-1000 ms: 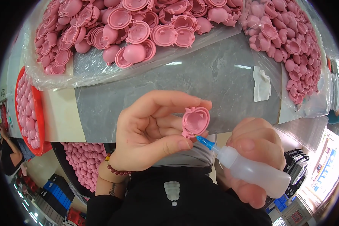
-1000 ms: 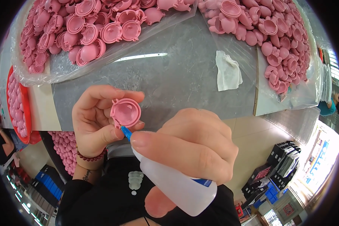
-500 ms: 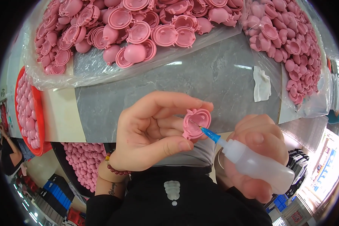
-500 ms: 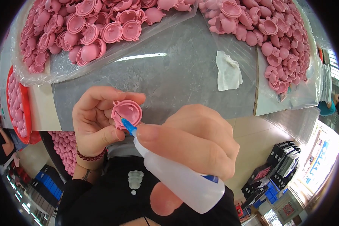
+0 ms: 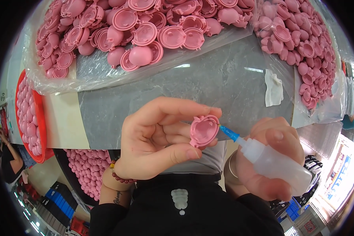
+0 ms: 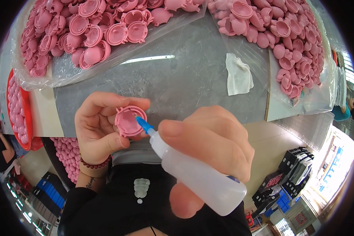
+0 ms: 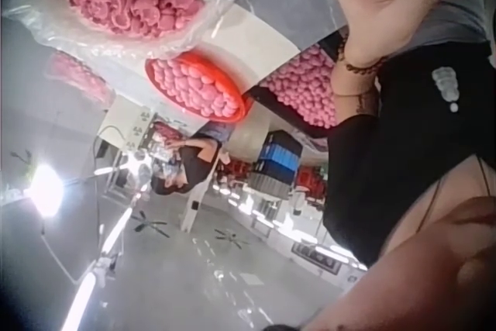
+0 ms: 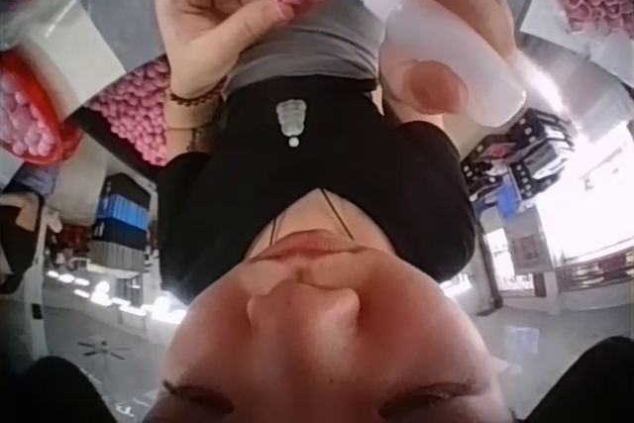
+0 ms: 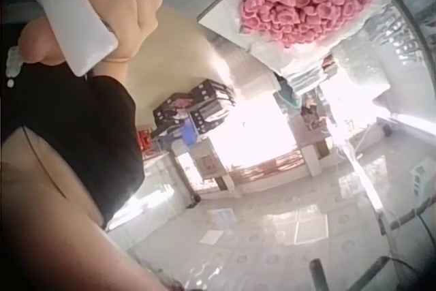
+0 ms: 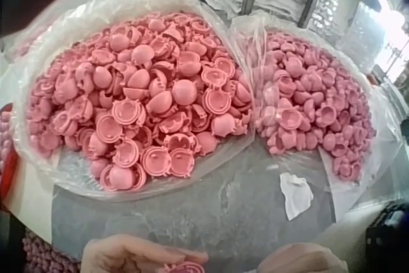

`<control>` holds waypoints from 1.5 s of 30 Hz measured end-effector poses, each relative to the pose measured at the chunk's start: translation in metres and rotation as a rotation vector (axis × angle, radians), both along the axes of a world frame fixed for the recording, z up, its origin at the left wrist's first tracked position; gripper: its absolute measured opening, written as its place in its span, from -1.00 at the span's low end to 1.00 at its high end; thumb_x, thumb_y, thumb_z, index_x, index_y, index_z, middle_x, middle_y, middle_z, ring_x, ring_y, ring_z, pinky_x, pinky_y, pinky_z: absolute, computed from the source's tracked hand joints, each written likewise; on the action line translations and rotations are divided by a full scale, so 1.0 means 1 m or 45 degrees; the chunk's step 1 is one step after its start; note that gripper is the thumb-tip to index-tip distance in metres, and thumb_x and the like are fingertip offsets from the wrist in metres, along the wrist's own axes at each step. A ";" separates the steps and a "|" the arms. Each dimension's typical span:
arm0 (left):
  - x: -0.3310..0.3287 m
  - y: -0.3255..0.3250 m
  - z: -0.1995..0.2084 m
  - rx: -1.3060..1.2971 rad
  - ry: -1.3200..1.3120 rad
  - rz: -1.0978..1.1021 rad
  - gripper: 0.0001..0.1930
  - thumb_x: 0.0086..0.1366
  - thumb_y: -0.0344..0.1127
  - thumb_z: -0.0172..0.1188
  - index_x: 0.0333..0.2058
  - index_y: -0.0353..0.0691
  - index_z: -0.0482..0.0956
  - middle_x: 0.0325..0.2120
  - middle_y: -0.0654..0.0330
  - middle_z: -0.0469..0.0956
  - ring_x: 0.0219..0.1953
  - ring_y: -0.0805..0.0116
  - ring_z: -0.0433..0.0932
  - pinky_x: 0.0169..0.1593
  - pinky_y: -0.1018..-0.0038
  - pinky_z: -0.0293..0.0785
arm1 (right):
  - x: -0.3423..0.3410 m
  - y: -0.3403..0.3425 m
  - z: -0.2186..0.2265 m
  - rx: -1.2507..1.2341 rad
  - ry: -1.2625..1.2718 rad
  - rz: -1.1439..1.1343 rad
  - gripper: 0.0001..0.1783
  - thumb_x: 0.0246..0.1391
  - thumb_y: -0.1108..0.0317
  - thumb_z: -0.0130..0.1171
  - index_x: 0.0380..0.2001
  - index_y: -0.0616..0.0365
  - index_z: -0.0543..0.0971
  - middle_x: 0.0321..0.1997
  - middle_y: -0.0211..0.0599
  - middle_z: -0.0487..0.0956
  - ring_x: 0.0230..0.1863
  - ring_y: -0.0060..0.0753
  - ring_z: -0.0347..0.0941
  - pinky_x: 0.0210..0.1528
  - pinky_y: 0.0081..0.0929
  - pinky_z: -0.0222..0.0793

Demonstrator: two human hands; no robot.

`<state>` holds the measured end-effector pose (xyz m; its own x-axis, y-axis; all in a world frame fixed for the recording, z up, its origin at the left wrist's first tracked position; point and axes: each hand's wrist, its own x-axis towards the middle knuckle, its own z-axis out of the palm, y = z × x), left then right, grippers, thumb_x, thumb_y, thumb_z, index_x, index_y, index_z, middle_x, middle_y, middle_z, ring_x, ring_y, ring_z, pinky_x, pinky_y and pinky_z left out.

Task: The person assembles plastic parts by applying glue from a squeeze bottle and pressing the components together by hand.

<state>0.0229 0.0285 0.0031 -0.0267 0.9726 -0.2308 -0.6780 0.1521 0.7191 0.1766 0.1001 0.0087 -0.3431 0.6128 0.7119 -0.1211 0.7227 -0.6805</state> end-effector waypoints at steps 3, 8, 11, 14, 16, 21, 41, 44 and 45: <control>0.002 -0.001 -0.003 -0.001 0.006 0.037 -0.47 -0.14 -0.51 0.29 -0.19 -0.41 0.21 -0.19 -0.27 0.34 -0.28 0.20 0.50 -0.24 0.45 0.49 | 0.006 0.001 0.004 0.012 -0.031 0.006 -0.22 -0.03 -0.25 -0.27 -0.31 0.43 0.40 -0.67 -0.24 0.29 -0.74 -0.48 0.14 -0.78 -0.59 -0.05; 0.003 -0.003 -0.018 0.362 0.341 0.180 -0.50 -0.12 -0.51 0.28 -0.21 -0.30 0.19 -0.17 -0.27 0.30 -0.32 0.18 0.52 -0.27 0.42 0.51 | 0.002 -0.004 -0.003 0.012 -0.015 0.068 -0.25 -0.03 -0.23 -0.24 -0.35 0.43 0.40 -0.68 -0.25 0.27 -0.71 -0.50 0.14 -0.77 -0.59 -0.07; 0.000 -0.006 -0.023 0.440 0.451 0.201 -0.49 -0.12 -0.48 0.29 -0.20 -0.29 0.20 -0.16 -0.25 0.30 -0.33 0.20 0.51 -0.28 0.41 0.51 | -0.004 -0.008 -0.005 -0.107 0.082 0.169 -0.28 -0.02 -0.20 -0.23 -0.37 0.43 0.39 -0.67 -0.26 0.27 -0.69 -0.50 0.16 -0.77 -0.60 -0.07; 0.004 -0.003 -0.017 0.417 0.444 0.206 -0.48 -0.13 -0.43 0.30 -0.20 -0.30 0.20 -0.16 -0.23 0.31 -0.32 0.22 0.51 -0.26 0.41 0.51 | 0.001 0.003 -0.001 -0.136 0.196 0.112 -0.33 0.01 -0.13 -0.19 -0.31 0.43 0.38 -0.67 -0.30 0.26 -0.67 -0.50 0.17 -0.74 -0.62 -0.03; 0.003 -0.003 -0.017 0.434 0.370 0.203 -0.51 -0.12 -0.56 0.24 -0.18 -0.37 0.22 -0.15 -0.20 0.32 -0.24 0.24 0.47 -0.19 0.43 0.46 | 0.003 0.020 -0.004 -0.006 -0.047 -0.298 -0.50 0.00 0.09 -0.11 -0.22 0.40 0.36 -0.50 -0.18 0.40 -0.53 -0.48 0.27 -0.56 -0.69 0.10; -0.002 -0.001 -0.016 0.398 0.223 0.135 -0.52 -0.09 -0.64 0.19 -0.15 -0.43 0.23 -0.16 -0.17 0.36 -0.14 0.30 0.43 -0.11 0.48 0.40 | -0.004 0.039 -0.001 -0.266 -0.395 -0.482 -0.63 -0.10 0.43 0.04 -0.17 0.37 0.34 -0.27 -0.09 0.50 -0.36 -0.58 0.36 -0.36 -0.78 0.17; -0.003 -0.005 -0.014 0.299 0.057 0.106 -0.49 -0.10 -0.53 0.22 -0.15 -0.43 0.20 -0.19 -0.19 0.36 -0.16 0.22 0.43 -0.15 0.31 0.46 | 0.105 0.067 0.001 0.040 -1.050 -1.295 -0.70 -0.20 0.42 0.17 -0.30 0.21 0.44 -0.42 -0.39 0.47 -0.46 -0.62 0.30 -0.43 -0.67 0.18; -0.002 -0.004 -0.013 0.284 0.088 0.113 -0.51 -0.09 -0.57 0.19 -0.15 -0.43 0.21 -0.19 -0.19 0.36 -0.16 0.21 0.43 -0.14 0.30 0.45 | 0.100 0.058 0.004 -0.046 -0.768 -1.326 -0.76 -0.15 0.44 0.09 -0.32 0.25 0.43 -0.43 -0.37 0.46 -0.44 -0.55 0.30 -0.38 -0.64 0.19; -0.001 -0.004 -0.013 0.295 0.080 0.112 -0.51 -0.09 -0.58 0.19 -0.15 -0.43 0.21 -0.19 -0.19 0.36 -0.15 0.20 0.43 -0.13 0.30 0.45 | 0.092 0.051 0.006 -0.056 -0.764 -1.306 -0.76 -0.15 0.44 0.09 -0.32 0.25 0.43 -0.43 -0.37 0.46 -0.44 -0.55 0.30 -0.38 -0.64 0.19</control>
